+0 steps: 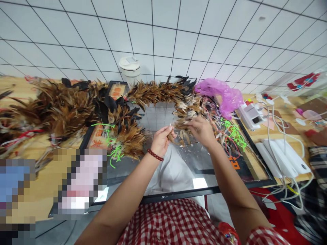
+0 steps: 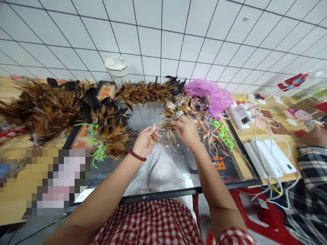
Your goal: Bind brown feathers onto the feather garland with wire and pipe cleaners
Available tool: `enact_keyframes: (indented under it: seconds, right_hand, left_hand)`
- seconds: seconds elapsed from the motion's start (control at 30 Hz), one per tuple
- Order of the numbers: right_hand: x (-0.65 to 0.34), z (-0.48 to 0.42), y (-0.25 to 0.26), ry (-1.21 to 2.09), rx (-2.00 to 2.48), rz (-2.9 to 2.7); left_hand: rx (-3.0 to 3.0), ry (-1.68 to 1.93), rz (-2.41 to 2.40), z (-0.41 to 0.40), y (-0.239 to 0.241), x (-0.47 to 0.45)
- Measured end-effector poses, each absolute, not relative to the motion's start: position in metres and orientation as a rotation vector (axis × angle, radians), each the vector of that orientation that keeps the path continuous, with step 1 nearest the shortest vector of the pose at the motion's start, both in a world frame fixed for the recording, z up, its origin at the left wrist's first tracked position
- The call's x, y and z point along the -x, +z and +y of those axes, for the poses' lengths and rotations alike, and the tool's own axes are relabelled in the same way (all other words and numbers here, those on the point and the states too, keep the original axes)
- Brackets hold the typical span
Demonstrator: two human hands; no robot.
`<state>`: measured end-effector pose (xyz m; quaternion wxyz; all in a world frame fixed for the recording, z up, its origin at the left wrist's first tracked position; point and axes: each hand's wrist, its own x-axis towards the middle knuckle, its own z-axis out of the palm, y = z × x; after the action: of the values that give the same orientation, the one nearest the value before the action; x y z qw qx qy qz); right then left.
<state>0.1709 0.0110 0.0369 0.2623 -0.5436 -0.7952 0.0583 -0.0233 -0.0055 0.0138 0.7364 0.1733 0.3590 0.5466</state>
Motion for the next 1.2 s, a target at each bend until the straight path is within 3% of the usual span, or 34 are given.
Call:
enact_keyframes:
  seconds: [0.1, 0.27, 0.47, 0.73, 0.83, 0.97, 1.2]
  right_hand:
    - [-0.180, -0.006, 0.037, 0.306, 1.454, -2.237]
    - [-0.198, -0.006, 0.029, 0.198, 1.585, -1.959]
    - [-0.189, 0.000, 0.016, 0.237, 1.561, -2.147]
    - [-0.180, -0.015, 0.033, -0.329, 1.227, -2.319]
    - [-0.176, -0.021, 0.041, -0.379, 1.074, -2.428]
    - [-0.169, -0.020, 0.035, -0.101, 1.079, -2.281]
    - [-0.161, -0.014, 0.018, 0.934, 1.233, -1.226]
  left_hand:
    - [-0.369, 1.212, 0.795, -0.005, 0.015, 0.023]
    - [-0.366, 1.210, 0.806, -0.007, 0.014, 0.020]
    - [-0.421, 1.221, 0.810, -0.009, 0.012, 0.019]
    - [-0.481, 1.238, 0.842, -0.009, 0.013, 0.020]
    - [-0.620, 1.168, 0.857, -0.011, 0.014, 0.020]
    - [-0.807, 1.071, 0.851, -0.014, 0.011, 0.017]
    - [-1.022, 1.238, 0.949, -0.015, 0.008, 0.017]
